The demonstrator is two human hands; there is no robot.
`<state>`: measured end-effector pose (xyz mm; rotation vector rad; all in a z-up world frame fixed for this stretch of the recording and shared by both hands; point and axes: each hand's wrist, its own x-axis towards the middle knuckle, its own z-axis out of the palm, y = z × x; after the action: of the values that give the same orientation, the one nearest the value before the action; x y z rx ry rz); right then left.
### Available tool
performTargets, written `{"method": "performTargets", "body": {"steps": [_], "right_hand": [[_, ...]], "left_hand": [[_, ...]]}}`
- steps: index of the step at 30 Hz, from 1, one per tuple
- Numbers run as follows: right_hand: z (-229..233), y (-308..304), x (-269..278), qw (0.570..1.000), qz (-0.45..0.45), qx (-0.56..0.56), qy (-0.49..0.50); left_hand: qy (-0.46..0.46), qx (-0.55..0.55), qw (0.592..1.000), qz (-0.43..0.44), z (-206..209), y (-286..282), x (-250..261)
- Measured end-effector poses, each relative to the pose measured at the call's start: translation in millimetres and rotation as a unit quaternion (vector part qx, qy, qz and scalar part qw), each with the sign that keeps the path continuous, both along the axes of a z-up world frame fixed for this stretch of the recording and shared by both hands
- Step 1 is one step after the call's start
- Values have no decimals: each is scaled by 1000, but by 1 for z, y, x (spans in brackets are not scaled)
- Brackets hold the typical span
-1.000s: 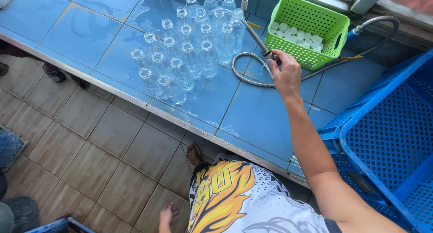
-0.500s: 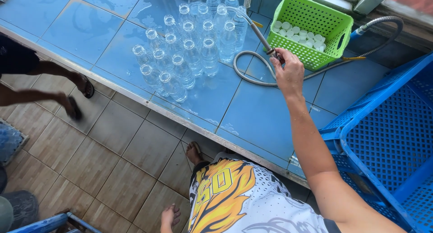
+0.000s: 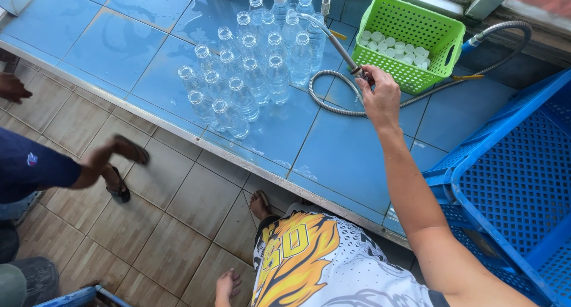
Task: The person fills empty plastic bottles with water from a tap, places them on a tiled counter, and rinses bottle caps in a green basket using a hose. The person handles bottles one at a time and uses a hose to rinse the caps.
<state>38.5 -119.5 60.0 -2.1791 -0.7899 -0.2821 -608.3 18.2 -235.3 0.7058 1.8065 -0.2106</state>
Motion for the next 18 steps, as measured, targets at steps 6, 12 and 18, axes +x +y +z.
{"method": "performTargets", "body": {"steps": [6,12,18], "right_hand": [[0,1,1,1000,1,1,-3],[0,2,0,1000,3,-4,6],[3,-1,-2,1000,7,2,22]], "left_hand": [[-18,11,1000,0,-9,-2,-7],[-28,12,999,9,-13,-4,-7],[-19,7,1000,-7,-16,0,-4]]}}
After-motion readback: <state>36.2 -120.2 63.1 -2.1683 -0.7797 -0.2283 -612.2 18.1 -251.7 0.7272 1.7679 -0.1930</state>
